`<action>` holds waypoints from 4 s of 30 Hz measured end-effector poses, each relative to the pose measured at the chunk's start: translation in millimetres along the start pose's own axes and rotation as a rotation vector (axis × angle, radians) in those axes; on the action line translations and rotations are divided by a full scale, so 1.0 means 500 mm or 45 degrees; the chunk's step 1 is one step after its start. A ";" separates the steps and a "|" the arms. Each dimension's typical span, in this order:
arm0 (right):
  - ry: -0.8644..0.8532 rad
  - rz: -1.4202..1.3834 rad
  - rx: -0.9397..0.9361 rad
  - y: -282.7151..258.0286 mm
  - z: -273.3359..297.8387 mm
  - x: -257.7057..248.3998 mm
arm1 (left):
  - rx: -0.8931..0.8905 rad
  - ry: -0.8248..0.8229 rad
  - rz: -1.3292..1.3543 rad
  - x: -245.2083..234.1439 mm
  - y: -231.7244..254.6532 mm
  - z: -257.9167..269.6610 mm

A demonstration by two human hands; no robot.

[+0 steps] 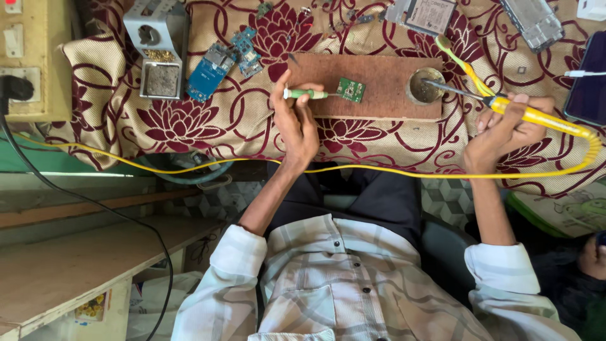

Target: The person solders a small green circuit board using a soldering iron and solder wire. They repeatedly apply heat and solder to specific points on the board while holding it steady with their other hand.

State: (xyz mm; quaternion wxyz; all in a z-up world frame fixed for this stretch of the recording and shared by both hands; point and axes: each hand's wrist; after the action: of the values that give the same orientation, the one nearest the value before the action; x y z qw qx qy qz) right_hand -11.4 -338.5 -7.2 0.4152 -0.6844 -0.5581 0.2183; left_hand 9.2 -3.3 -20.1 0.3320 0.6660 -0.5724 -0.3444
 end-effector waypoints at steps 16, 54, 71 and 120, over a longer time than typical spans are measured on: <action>-0.048 -0.347 0.157 -0.017 0.100 0.158 | 0.080 0.005 -0.153 -0.004 0.000 0.002; -0.067 -0.424 0.273 0.037 0.104 0.138 | 0.107 -0.101 -0.501 -0.014 0.042 -0.014; -0.090 -0.368 0.232 0.025 0.101 0.145 | 0.036 -0.084 -0.532 -0.009 0.048 -0.007; -0.757 0.610 -0.090 -0.184 -0.046 0.234 | -0.036 -0.071 -0.461 -0.011 0.073 -0.026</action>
State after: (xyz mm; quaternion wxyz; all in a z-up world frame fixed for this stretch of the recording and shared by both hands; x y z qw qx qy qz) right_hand -14.3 -232.4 99.7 0.1485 -0.7161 -0.4856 0.4788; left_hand -0.1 -1.6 18.0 0.2579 0.7436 -0.4474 -0.4247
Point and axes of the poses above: each hand's wrist, its own z-axis away from the middle knuckle, its own x-axis out of the palm, y = z × x, and after that the axes turned 11 degrees about -y, right-handed
